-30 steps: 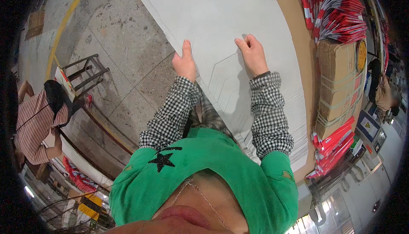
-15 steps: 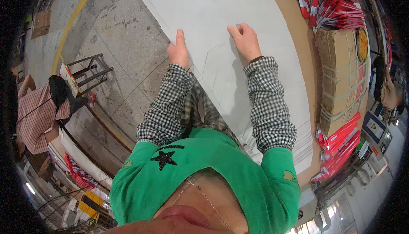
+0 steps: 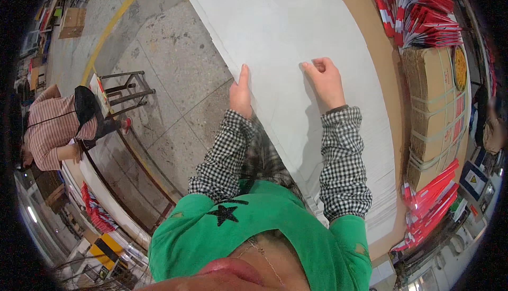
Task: Organizing and stacking paperboard packaging inserts on a work table.
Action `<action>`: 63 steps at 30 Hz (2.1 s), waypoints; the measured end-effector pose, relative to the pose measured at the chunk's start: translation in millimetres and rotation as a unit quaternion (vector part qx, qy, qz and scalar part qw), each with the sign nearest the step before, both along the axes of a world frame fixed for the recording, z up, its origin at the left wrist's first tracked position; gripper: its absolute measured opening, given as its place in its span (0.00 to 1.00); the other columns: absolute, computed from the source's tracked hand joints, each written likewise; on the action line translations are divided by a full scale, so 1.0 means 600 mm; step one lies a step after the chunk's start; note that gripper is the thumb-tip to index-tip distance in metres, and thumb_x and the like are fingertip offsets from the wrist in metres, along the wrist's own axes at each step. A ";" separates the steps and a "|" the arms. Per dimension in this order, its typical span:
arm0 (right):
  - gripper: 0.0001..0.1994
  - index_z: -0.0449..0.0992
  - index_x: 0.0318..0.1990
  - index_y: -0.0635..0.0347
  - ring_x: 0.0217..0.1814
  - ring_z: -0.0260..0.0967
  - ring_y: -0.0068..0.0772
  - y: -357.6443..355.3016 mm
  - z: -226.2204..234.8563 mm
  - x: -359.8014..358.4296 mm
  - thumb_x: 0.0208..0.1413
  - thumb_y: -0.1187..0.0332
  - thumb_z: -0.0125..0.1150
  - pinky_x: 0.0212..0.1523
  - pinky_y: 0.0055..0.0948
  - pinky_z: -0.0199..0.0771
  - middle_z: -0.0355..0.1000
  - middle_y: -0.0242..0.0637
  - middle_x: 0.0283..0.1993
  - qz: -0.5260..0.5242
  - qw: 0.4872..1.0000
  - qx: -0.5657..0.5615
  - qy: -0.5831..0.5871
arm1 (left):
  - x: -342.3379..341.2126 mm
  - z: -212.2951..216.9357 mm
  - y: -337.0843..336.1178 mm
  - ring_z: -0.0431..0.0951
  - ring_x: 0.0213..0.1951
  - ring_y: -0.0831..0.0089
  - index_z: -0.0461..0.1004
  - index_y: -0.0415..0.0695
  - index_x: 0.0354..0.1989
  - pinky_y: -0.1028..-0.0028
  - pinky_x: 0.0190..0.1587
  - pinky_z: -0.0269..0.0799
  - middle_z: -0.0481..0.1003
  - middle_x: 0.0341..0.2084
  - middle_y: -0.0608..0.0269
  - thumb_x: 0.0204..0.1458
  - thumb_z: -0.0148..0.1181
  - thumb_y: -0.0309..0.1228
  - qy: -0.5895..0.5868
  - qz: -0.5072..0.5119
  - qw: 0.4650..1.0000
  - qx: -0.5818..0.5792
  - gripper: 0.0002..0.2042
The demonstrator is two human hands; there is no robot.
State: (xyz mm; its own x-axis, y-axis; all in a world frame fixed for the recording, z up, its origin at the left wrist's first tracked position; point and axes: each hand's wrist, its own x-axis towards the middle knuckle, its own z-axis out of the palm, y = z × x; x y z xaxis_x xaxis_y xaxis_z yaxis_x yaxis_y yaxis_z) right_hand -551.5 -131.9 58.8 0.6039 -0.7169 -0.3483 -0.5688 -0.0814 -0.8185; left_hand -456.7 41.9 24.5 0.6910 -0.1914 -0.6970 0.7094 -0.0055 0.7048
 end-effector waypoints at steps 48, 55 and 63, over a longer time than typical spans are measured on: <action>0.17 0.56 0.18 0.57 0.21 0.44 0.15 -0.001 0.008 -0.038 0.51 0.63 0.57 0.21 0.19 0.48 0.49 0.21 0.18 0.011 0.997 0.058 0.048 | -0.045 -0.026 -0.005 0.66 0.50 0.62 0.63 0.30 0.49 0.71 0.53 0.58 0.67 0.48 0.50 0.50 0.55 0.42 -0.051 -0.011 0.998 0.022 0.26; 0.18 0.55 0.18 0.58 0.22 0.43 0.15 0.003 -0.009 -0.046 0.51 0.63 0.58 0.21 0.20 0.47 0.48 0.21 0.18 0.018 0.999 0.027 0.021 | -0.043 -0.009 -0.009 0.66 0.49 0.65 0.63 0.29 0.49 0.72 0.52 0.59 0.67 0.48 0.51 0.52 0.53 0.41 -0.067 -0.009 0.998 0.011 0.26; 0.16 0.73 0.36 0.67 0.32 0.65 0.32 -0.023 -0.027 0.026 0.51 0.61 0.55 0.35 0.29 0.64 0.70 0.40 0.24 -0.021 0.990 -0.137 -0.026 | -0.054 0.004 -0.005 0.60 0.54 0.62 0.43 0.31 0.59 0.70 0.55 0.56 0.57 0.54 0.45 0.50 0.56 0.33 -0.132 0.027 0.990 -0.033 0.34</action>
